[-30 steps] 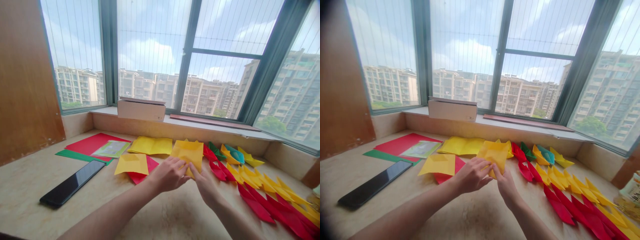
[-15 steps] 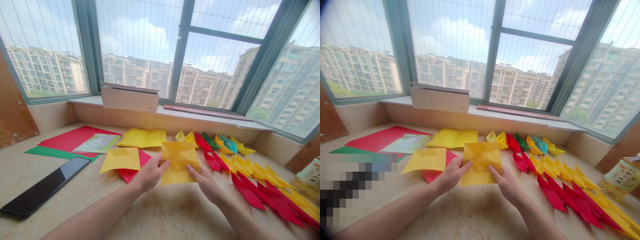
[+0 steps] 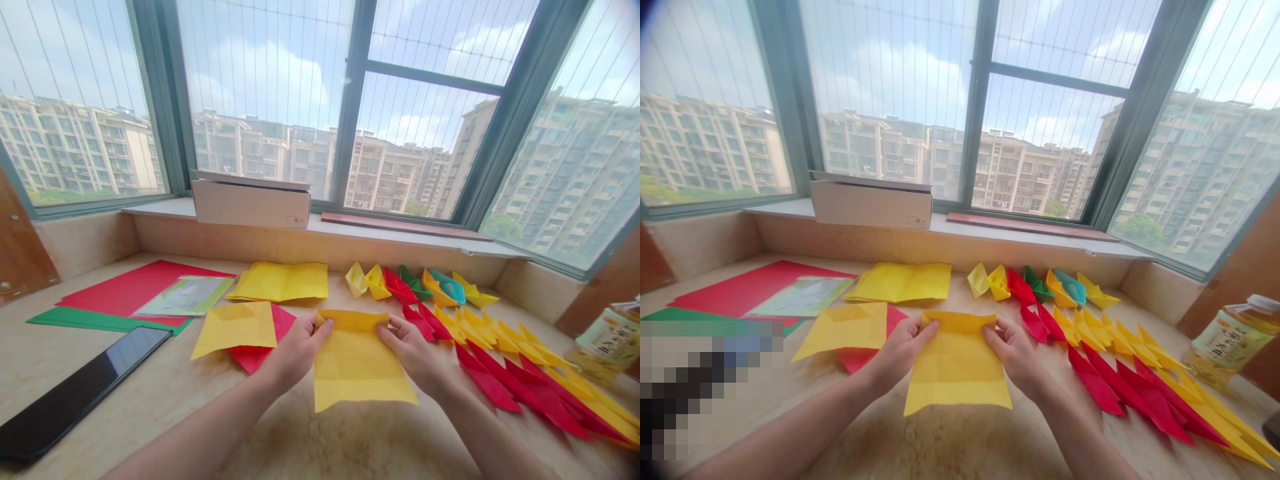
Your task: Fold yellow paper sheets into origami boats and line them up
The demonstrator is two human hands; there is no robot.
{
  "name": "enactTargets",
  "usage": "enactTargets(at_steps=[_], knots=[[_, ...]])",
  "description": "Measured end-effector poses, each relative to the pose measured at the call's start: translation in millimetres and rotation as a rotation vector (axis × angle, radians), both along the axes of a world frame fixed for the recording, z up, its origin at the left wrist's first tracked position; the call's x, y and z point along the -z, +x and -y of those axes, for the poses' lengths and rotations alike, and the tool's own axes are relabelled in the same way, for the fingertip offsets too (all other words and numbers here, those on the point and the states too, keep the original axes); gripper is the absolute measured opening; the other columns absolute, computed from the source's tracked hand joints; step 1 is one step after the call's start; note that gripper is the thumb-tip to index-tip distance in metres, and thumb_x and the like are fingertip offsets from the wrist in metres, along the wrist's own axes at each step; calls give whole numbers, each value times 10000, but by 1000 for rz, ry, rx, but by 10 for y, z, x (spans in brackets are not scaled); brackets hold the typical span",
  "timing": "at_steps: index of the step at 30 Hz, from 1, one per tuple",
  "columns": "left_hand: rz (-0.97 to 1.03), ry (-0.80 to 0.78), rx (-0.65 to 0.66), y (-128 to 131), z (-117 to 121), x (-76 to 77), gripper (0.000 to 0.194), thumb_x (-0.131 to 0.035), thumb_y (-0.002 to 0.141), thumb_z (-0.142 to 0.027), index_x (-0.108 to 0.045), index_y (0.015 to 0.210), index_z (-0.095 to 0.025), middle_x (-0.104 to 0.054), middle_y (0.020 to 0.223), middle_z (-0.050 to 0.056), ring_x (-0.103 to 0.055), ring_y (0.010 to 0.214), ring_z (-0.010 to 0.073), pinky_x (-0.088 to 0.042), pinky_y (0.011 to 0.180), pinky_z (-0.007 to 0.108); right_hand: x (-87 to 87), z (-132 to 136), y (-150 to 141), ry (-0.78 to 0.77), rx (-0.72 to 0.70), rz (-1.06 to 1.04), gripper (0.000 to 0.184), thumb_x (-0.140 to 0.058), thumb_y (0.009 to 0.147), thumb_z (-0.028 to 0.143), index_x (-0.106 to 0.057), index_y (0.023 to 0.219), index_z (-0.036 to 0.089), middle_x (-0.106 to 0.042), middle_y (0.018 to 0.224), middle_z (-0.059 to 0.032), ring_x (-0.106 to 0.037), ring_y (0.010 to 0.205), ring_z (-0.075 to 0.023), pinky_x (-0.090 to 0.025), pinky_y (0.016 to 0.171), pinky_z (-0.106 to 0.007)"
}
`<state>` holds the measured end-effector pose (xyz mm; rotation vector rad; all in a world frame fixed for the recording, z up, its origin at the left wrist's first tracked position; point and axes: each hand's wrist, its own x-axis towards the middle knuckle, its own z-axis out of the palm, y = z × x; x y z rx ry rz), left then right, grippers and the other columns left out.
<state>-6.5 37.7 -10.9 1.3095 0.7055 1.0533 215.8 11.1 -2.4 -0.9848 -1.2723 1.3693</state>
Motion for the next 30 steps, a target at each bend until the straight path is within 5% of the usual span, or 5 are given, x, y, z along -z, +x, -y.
enactTargets(at_steps=[9,17,20,23,30], knots=[[129,0,85,-25,-1,-59,349,-683,853,-406,-667,1117,-177,-728,884,51,-672,726,162,-530,685,275,87,-66,64,47,83,-7,409,-738,777,516,-719,1070,231,-759,1015,-91,-719,895,-306,-578,710,-396],[-149,38,-78,-127,-95,-100,357,-641,854,-456,-699,966,-122,-535,560,-55,-284,329,4,-169,340,158,45,-103,148,198,283,163,400,-767,718,563,-782,894,203,-758,861,-81,-681,782,-273,-548,693,-370],[-126,-27,-4,-121,-59,-124,437,-545,899,-484,-605,1164,-142,-532,515,-63,-458,298,72,-238,305,161,46,-94,168,266,336,214,329,-760,742,531,-783,829,215,-727,762,-52,-635,702,-222,-522,613,-315],[-85,-58,55,-88,-23,-121,443,-571,887,-431,-505,1244,-178,-718,856,74,-706,563,171,-456,414,199,63,-106,162,315,329,222,338,-745,756,529,-791,869,215,-732,823,-58,-537,551,-148,-448,461,-273],[-47,-7,-38,-56,-26,-62,493,-642,842,-357,-471,1276,-199,-679,965,78,-736,847,248,-565,559,281,159,-96,144,269,279,253,334,-717,783,449,-780,1041,247,-769,906,-67,-387,352,-64,-317,319,-234]])
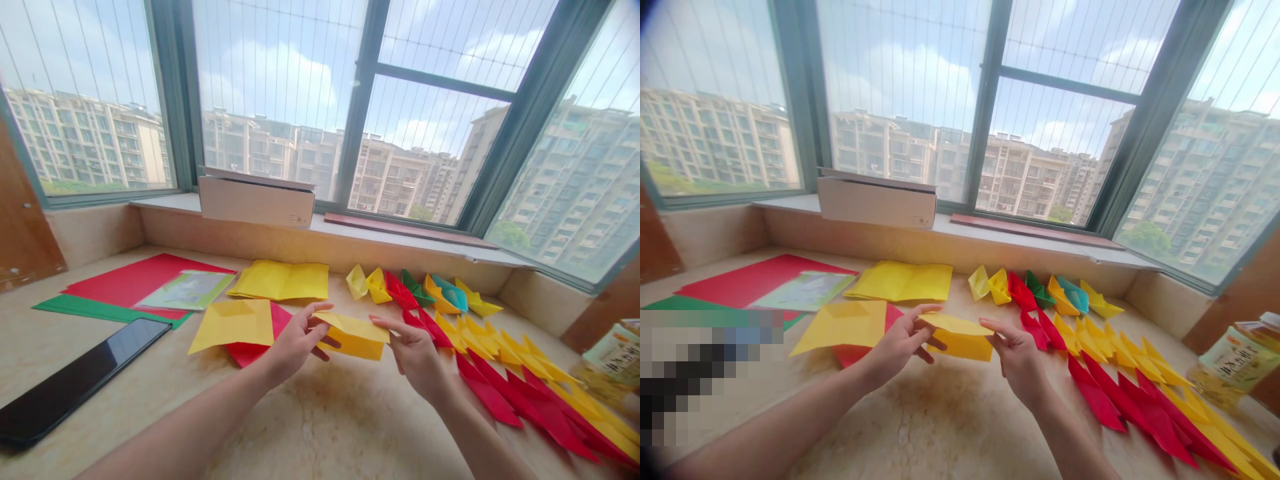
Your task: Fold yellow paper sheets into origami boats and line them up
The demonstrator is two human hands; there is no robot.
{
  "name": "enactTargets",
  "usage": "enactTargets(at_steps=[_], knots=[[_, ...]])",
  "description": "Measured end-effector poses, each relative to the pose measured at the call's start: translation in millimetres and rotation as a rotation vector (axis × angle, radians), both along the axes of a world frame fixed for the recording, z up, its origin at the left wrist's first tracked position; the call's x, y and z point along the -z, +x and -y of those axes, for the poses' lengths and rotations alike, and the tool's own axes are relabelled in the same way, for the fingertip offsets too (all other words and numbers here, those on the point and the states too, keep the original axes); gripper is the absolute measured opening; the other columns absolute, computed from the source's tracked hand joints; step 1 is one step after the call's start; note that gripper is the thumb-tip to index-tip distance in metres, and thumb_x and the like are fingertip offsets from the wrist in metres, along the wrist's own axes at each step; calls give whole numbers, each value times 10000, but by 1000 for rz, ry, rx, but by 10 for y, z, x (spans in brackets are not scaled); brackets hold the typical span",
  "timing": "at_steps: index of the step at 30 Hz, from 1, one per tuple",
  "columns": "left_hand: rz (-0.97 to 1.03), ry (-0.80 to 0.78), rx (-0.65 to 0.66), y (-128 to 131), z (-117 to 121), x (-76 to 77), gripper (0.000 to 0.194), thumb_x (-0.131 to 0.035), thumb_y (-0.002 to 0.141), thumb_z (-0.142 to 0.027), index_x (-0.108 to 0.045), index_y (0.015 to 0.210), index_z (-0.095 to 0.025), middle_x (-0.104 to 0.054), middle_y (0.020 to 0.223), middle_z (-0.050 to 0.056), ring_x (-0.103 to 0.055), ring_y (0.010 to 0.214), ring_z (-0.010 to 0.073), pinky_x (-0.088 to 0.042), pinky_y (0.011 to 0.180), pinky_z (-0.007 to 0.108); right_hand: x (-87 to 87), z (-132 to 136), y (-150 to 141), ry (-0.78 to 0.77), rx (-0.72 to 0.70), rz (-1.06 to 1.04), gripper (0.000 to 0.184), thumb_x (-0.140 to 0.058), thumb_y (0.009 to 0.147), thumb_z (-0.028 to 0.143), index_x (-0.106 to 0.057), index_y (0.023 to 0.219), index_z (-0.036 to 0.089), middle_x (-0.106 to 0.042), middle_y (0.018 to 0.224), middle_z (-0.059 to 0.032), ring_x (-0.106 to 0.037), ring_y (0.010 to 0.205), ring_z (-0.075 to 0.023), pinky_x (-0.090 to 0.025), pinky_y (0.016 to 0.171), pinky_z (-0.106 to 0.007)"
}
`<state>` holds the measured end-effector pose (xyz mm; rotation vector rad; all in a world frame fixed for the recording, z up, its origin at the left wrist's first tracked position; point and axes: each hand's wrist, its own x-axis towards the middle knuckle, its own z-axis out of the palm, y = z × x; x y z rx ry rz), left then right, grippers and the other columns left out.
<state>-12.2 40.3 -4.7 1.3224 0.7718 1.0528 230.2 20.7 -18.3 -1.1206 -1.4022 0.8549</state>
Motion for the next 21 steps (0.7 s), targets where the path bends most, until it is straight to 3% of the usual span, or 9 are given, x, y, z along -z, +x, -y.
enactTargets(at_steps=[2,4,6,9,12,15,21], knots=[[7,2,9,-10,5,-5,492,-620,857,-367,-467,1291,-194,-676,934,70,-735,850,251,-568,562,285,16,9,2,-6,-21,-12,267,-701,793,403,-787,997,254,-751,1079,-83,-399,350,-51,-336,320,-232],[7,5,28,-18,10,-9,473,-603,869,-352,-469,1290,-182,-681,906,68,-736,855,251,-572,573,286,13,11,2,24,-49,-43,200,-698,796,368,-793,922,246,-706,1210,-95,-569,486,-104,-476,426,-259],[1,14,48,-19,10,1,459,-615,863,-333,-481,1270,-168,-688,865,67,-736,870,259,-570,574,278,-11,13,-3,64,-67,-69,163,-716,790,346,-791,890,242,-699,1225,-96,-698,821,-208,-582,684,-325],[1,40,72,-13,1,48,445,-664,841,-362,-514,1215,-172,-695,901,79,-737,881,269,-556,536,253,-69,29,-14,121,-97,-71,180,-769,760,335,-779,917,246,-689,1238,-93,-601,1189,-284,-505,980,-416],[24,103,99,-9,-7,101,441,-677,844,-419,-535,1191,-186,-689,988,92,-736,890,267,-551,518,245,-110,60,-23,140,-120,-29,164,-759,788,379,-781,876,242,-684,1234,-104,-593,1192,-295,-507,966,-423],[27,189,118,-14,-7,116,408,-638,874,-458,-584,1158,-169,-700,947,100,-725,904,257,-559,545,253,-116,88,-33,149,-89,-1,176,-728,819,410,-776,819,241,-696,1199,-105,-622,1124,-292,-528,905,-412],[-59,355,42,-17,22,36,366,-574,915,-452,-732,870,-125,-624,1146,141,-695,817,180,-530,498,211,-128,116,-73,222,25,-2,247,-702,840,406,-715,680,219,-611,1344,-100,-560,1216,-309,-502,950,-412]])
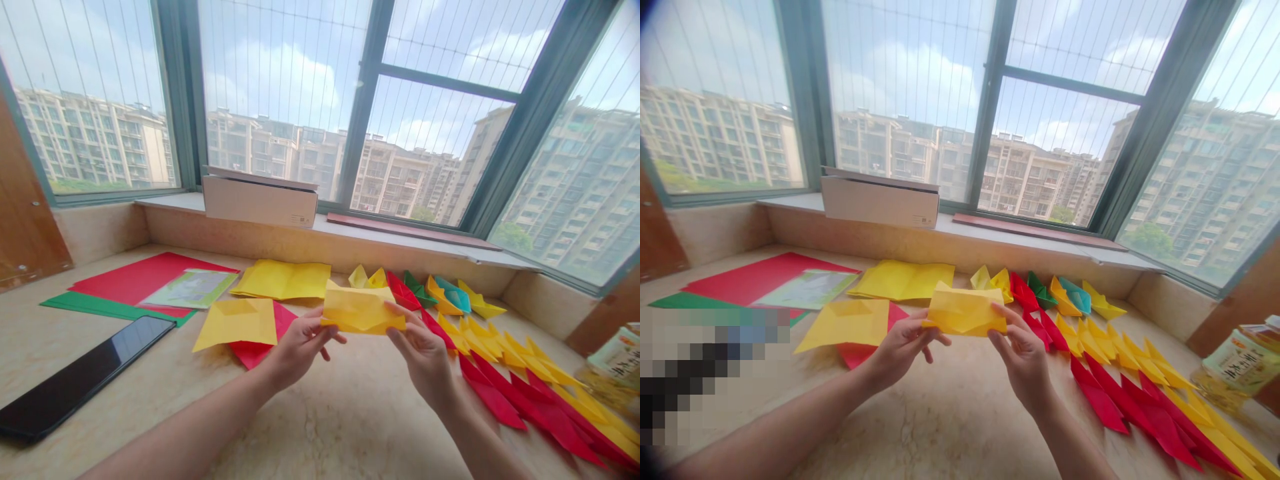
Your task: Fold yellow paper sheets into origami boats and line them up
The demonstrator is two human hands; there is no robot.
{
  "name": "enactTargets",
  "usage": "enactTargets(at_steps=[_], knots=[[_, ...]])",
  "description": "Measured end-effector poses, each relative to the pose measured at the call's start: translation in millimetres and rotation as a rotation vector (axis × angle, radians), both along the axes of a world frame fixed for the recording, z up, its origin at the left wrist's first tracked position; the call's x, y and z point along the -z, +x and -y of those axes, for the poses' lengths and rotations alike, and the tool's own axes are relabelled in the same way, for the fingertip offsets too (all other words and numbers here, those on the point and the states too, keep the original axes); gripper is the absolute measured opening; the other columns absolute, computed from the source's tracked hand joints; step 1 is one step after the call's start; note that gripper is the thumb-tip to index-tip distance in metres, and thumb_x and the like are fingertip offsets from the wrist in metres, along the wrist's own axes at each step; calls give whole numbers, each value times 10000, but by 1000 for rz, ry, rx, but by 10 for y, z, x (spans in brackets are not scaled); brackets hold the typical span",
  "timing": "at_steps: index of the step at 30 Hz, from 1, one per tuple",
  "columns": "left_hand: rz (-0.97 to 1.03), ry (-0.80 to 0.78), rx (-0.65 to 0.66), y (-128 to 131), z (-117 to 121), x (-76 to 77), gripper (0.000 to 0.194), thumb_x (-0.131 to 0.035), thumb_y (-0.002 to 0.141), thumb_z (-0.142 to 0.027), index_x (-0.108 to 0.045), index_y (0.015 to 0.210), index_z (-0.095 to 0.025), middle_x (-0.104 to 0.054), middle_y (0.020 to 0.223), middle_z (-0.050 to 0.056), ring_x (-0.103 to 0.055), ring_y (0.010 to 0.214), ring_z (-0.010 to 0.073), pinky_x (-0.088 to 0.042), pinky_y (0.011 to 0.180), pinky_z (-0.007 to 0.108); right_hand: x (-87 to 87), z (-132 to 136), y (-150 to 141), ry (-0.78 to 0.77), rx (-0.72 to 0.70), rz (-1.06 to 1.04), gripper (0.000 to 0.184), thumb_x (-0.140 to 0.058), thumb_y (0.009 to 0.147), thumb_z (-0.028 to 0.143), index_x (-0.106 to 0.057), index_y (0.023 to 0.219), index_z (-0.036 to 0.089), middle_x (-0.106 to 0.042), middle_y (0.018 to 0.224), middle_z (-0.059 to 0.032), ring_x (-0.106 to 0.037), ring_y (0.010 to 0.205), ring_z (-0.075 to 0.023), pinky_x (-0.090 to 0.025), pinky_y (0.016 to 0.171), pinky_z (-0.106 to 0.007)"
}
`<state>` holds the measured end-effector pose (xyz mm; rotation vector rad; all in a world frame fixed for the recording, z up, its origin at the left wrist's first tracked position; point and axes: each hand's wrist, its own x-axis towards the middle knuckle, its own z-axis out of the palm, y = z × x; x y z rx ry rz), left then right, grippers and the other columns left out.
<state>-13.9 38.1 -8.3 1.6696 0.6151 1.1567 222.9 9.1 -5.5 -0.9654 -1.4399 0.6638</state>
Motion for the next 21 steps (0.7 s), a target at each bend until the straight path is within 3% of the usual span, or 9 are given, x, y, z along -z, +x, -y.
enactTargets(at_steps=[6,10,12,15,17,18,21], knots=[[5,12,-72,36,17,33,293,-555,945,-366,-733,908,-136,-668,946,85,-675,771,159,-556,612,256,-7,6,-50,31,138,-26,304,-709,826,411,-660,602,211,-529,1443,-89,-474,1318,-347,-486,979,-430],[108,-46,-66,76,19,53,248,-633,904,-338,-652,1074,-158,-687,872,46,-678,789,165,-558,681,279,29,-19,-45,26,99,-89,189,-734,807,401,-744,735,226,-560,1413,-73,-458,1337,-347,-473,1017,-446],[193,-116,-48,91,43,20,442,-684,868,-345,-519,1246,-187,-699,889,38,-696,760,174,-556,661,286,58,-42,-31,29,70,-130,178,-751,793,393,-773,865,232,-587,1380,-81,-492,1310,-335,-482,1015,-447],[259,-247,-38,94,100,-66,932,-752,815,-345,-119,1492,-248,-731,960,70,-729,751,204,-555,680,306,98,-72,-18,29,73,-190,253,-787,757,382,-770,957,227,-668,1256,-88,-602,1178,-296,-523,962,-424],[254,-337,-6,89,130,-113,1055,-767,803,-345,0,1522,-257,-740,1011,111,-743,777,223,-555,726,322,114,-78,-26,27,56,-220,279,-801,749,351,-757,996,230,-722,1123,-74,-656,1070,-256,-548,909,-391],[246,-376,17,86,136,-124,1008,-763,806,-353,-67,1528,-253,-735,1050,130,-746,791,227,-554,746,325,116,-76,-35,27,39,-236,294,-802,751,332,-748,1022,234,-735,1073,-66,-667,1041,-242,-554,890,-376],[204,-467,74,80,122,-108,618,-736,821,-398,-503,1354,-189,-700,1173,160,-743,836,217,-551,791,314,102,-60,-71,30,-13,-311,363,-799,763,292,-704,1112,257,-736,1092,-58,-663,1063,-228,-552,885,-358]])
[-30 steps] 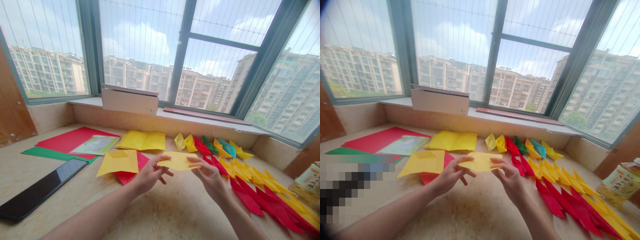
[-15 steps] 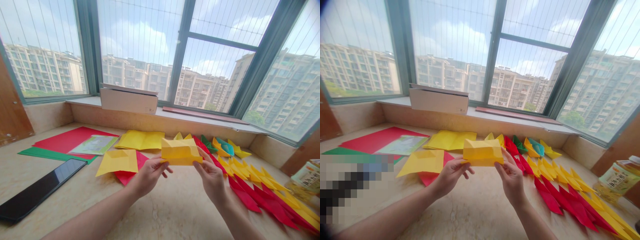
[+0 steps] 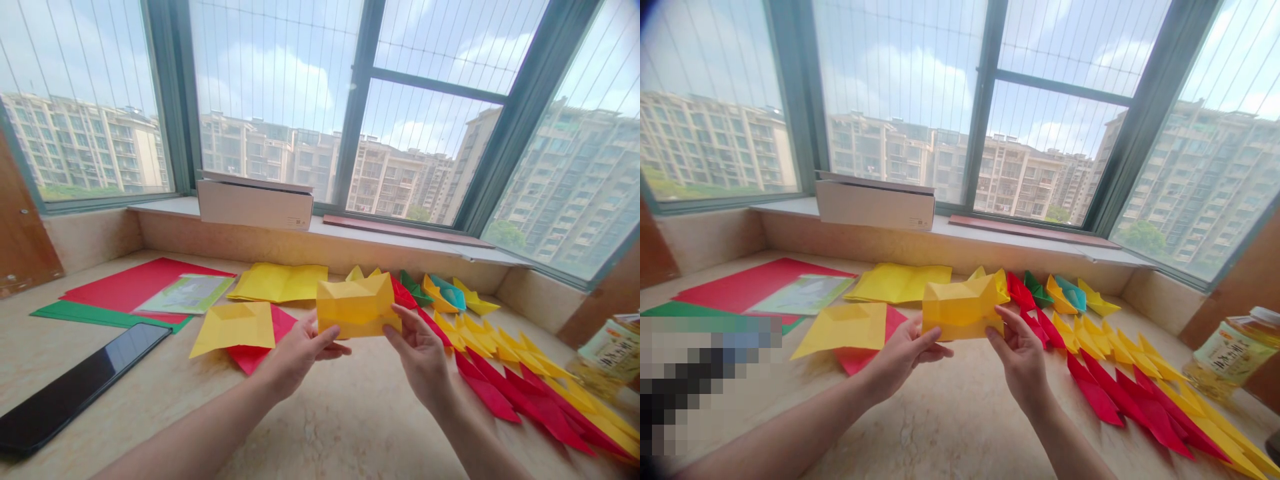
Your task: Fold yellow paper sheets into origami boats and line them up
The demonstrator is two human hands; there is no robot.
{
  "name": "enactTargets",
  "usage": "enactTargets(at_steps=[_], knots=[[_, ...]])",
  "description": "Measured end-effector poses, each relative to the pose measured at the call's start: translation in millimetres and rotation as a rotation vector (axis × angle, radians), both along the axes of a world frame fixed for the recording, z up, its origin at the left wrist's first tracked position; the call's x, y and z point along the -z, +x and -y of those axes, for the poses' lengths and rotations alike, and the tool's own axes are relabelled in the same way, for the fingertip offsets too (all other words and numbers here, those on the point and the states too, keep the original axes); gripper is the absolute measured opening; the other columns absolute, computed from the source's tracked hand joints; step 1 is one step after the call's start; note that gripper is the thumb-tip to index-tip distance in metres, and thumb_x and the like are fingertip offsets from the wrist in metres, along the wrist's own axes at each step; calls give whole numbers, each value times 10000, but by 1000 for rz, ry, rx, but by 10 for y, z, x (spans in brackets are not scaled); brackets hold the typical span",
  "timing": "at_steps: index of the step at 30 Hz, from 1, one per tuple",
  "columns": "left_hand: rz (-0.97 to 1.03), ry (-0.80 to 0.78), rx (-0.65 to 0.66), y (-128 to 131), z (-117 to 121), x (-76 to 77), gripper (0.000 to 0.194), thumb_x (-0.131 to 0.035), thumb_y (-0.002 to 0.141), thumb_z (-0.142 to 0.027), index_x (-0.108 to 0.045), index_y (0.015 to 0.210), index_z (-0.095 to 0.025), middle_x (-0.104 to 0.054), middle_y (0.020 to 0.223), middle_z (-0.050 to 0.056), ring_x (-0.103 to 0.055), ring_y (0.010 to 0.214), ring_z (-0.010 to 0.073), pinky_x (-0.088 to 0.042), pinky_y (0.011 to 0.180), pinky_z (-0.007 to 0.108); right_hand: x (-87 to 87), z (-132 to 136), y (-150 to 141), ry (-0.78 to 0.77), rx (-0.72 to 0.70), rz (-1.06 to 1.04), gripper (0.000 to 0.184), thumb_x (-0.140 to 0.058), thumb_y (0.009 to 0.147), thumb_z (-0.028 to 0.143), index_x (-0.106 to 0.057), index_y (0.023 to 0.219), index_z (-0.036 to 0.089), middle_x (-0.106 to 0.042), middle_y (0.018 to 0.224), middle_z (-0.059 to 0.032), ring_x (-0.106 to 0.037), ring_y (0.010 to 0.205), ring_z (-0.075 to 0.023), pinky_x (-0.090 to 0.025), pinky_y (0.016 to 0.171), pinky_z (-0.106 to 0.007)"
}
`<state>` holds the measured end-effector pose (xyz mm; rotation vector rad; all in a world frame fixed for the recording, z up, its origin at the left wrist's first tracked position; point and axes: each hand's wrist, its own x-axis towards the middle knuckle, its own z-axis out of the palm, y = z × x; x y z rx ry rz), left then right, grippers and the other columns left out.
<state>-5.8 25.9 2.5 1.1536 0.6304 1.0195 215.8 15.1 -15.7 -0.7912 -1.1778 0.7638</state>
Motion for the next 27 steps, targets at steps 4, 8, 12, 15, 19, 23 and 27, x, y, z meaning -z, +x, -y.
enactTargets(at_steps=[4,8,12,15,19,23,27], knots=[[-22,-37,27,13,-28,51,395,-745,816,-375,-686,1125,-135,-707,1171,142,-735,859,190,-548,819,285,-55,23,-22,-15,-25,-118,556,-812,752,280,-606,1267,311,-722,1151,-46,-652,1095,-222,-526,935,-379],[27,-59,11,55,9,20,359,-749,819,-325,-687,1115,-130,-725,1131,121,-734,846,168,-550,815,257,-144,61,-44,-62,-134,-234,737,-798,774,311,-443,1418,357,-695,1209,-59,-631,1140,-246,-497,973,-441],[30,-38,-32,105,88,-30,352,-743,820,-341,-675,1085,-120,-748,1036,113,-736,804,167,-556,742,237,-182,158,-170,-141,-438,-182,643,-786,773,414,-528,1355,324,-648,1294,-91,-575,1212,-292,-471,987,-484],[-13,19,-2,145,143,-19,352,-745,809,-382,-674,1013,-104,-757,891,109,-737,768,188,-554,672,236,-123,221,-303,-220,-587,-45,442,-772,781,439,-675,1165,241,-695,1188,-107,-603,1139,-296,-482,946,-450],[-62,29,38,191,171,25,390,-741,798,-414,-652,1028,-112,-741,930,110,-738,693,200,-542,588,241,-33,188,-364,-270,-383,-44,363,-771,782,433,-721,1057,201,-731,1065,-95,-643,997,-275,-496,886,-417],[-84,45,-6,212,150,44,385,-714,815,-417,-632,1054,-126,-715,1054,123,-738,667,195,-544,566,248,-42,91,-252,-163,-161,-206,332,-766,793,403,-727,1074,230,-728,1105,-75,-624,1065,-277,-491,929,-418],[-112,49,-8,207,131,50,390,-689,834,-422,-609,1071,-123,-710,1038,124,-731,629,189,-540,538,249,-69,67,-167,-140,-153,-264,266,-747,818,383,-741,1048,248,-732,1107,-67,-647,1046,-275,-526,884,-412]])
